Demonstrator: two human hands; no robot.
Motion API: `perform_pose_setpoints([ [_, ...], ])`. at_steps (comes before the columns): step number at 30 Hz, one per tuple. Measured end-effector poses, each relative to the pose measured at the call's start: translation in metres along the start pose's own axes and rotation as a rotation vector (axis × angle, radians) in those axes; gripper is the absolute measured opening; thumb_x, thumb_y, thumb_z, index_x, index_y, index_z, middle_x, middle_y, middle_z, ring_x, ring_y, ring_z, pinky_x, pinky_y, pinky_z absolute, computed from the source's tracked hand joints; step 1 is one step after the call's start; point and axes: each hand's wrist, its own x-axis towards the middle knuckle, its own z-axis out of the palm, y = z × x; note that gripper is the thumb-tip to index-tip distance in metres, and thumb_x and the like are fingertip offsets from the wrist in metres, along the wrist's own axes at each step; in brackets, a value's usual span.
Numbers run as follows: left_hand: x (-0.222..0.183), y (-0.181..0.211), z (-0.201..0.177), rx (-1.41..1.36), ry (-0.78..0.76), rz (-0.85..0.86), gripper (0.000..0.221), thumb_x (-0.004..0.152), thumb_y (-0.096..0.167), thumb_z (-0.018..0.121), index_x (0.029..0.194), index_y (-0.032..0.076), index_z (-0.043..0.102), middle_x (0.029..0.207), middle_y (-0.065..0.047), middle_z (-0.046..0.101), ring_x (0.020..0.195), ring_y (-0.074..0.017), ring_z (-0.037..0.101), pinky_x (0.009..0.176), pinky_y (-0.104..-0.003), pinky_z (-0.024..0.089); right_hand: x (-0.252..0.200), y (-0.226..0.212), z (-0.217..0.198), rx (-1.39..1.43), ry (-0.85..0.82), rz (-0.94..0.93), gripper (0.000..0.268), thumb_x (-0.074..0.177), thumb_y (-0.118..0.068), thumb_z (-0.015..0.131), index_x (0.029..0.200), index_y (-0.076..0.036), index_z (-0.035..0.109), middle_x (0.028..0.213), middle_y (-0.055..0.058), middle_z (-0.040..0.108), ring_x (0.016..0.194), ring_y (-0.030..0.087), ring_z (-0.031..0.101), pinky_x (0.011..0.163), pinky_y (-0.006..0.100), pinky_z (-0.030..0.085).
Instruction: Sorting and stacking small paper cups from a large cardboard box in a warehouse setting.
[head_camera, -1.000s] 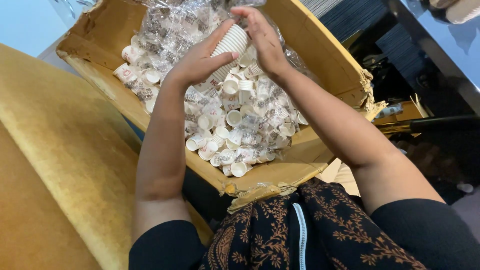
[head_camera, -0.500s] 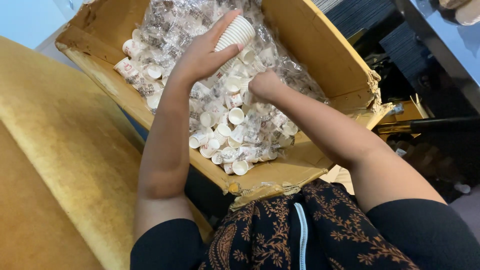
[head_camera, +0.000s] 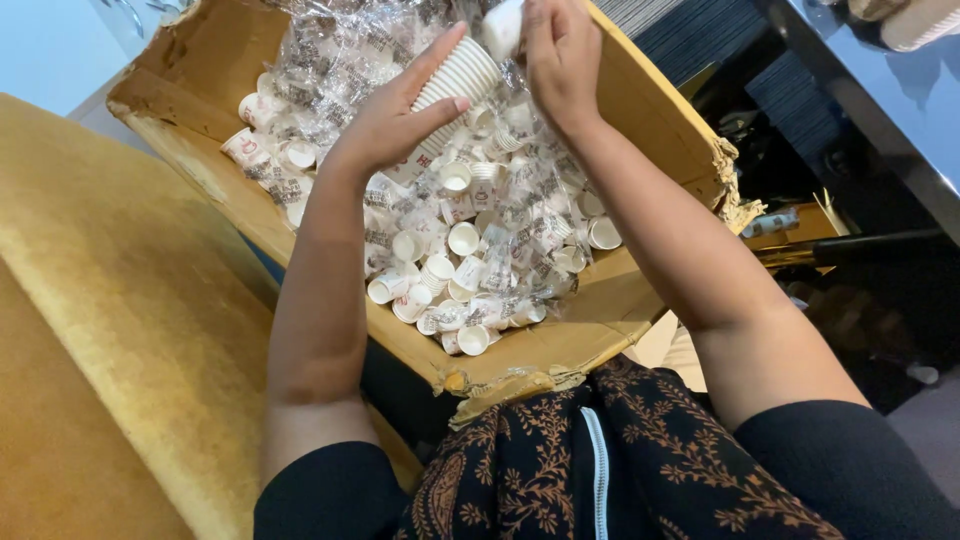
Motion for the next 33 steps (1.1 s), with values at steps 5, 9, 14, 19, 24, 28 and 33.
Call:
perform_pose_setpoints([
  [5,0.005,0.005,0.002,0.106,-0.105,-0.157,0.080,0.094,0.047,0.068,0.162,0.036,0.027,0.165,-0.010,0.043,0.145,-0.0341,0.048,0.115,-0.044,0.041,-0.025,0.020,0.024,0.154,-0.321,-0.010,0.056,0.116,-0.047,0.033,0.106,0.000,0.061,0.093,0.007,0.060,0.090,0.022,0.059,0.081,0.040,0.049],
  [9,-0.003,0.025,0.000,0.034,-0.032,-0.198,0.078,0.093,0.048,0.066,0.161,0.039,0.029,0.162,-0.009,0.049,0.136,-0.0338,0.060,0.108,-0.044,0.050,-0.020,0.034,0.036,0.318,-0.233,0.211,0.058,0.115,-0.052,0.028,0.103,-0.004,0.057,0.094,0.008,0.058,0.086,0.022,0.057,0.079,0.038,0.049],
  [14,0.004,0.004,0.005,-0.045,0.061,-0.008,0.074,0.101,0.045,0.067,0.164,0.036,0.029,0.167,-0.013,0.047,0.145,-0.0349,0.056,0.116,-0.043,0.048,-0.092,0.084,0.062,-0.356,-0.899,0.087,0.024,0.094,-0.026,0.054,0.102,-0.011,0.072,0.120,0.019,0.064,0.101,0.034,0.066,0.089,0.050,0.054],
  [19,0.000,-0.001,0.009,-0.008,0.049,0.042,0.073,0.102,0.043,0.067,0.164,0.035,0.030,0.165,-0.017,0.048,0.149,-0.0368,0.052,0.118,-0.043,0.045,-0.131,0.112,0.078,-0.816,-1.242,-0.333,0.035,0.079,-0.023,0.062,0.110,-0.011,0.071,0.140,0.012,0.060,0.092,0.035,0.071,0.071,0.054,0.055],
  [24,0.006,0.010,0.005,0.030,-0.001,-0.065,0.073,0.098,0.045,0.065,0.162,0.037,0.029,0.151,-0.016,0.061,0.129,-0.0368,0.066,0.106,-0.043,0.052,-0.072,0.087,0.050,-0.707,-0.883,-0.143,0.005,0.091,-0.026,0.069,0.091,-0.022,0.072,0.084,0.006,0.073,0.079,0.031,0.071,0.065,0.045,0.053],
  [28,0.006,0.004,0.006,0.085,-0.028,-0.129,0.075,0.096,0.046,0.064,0.162,0.039,0.028,0.143,-0.016,0.065,0.120,-0.0364,0.071,0.100,-0.042,0.055,-0.035,0.047,0.021,-0.748,-0.863,-0.061,0.026,0.074,-0.031,0.083,0.092,-0.018,0.068,0.083,0.004,0.073,0.080,0.030,0.071,0.065,0.045,0.052],
  [33,0.007,-0.018,0.010,0.164,-0.035,-0.077,0.076,0.098,0.047,0.066,0.163,0.037,0.029,0.145,-0.019,0.064,0.125,-0.0380,0.066,0.102,-0.043,0.052,-0.034,0.038,0.010,-0.780,-0.880,-0.070,0.049,0.070,-0.045,0.089,0.101,-0.016,0.063,0.080,0.006,0.071,0.079,0.034,0.070,0.067,0.048,0.052],
])
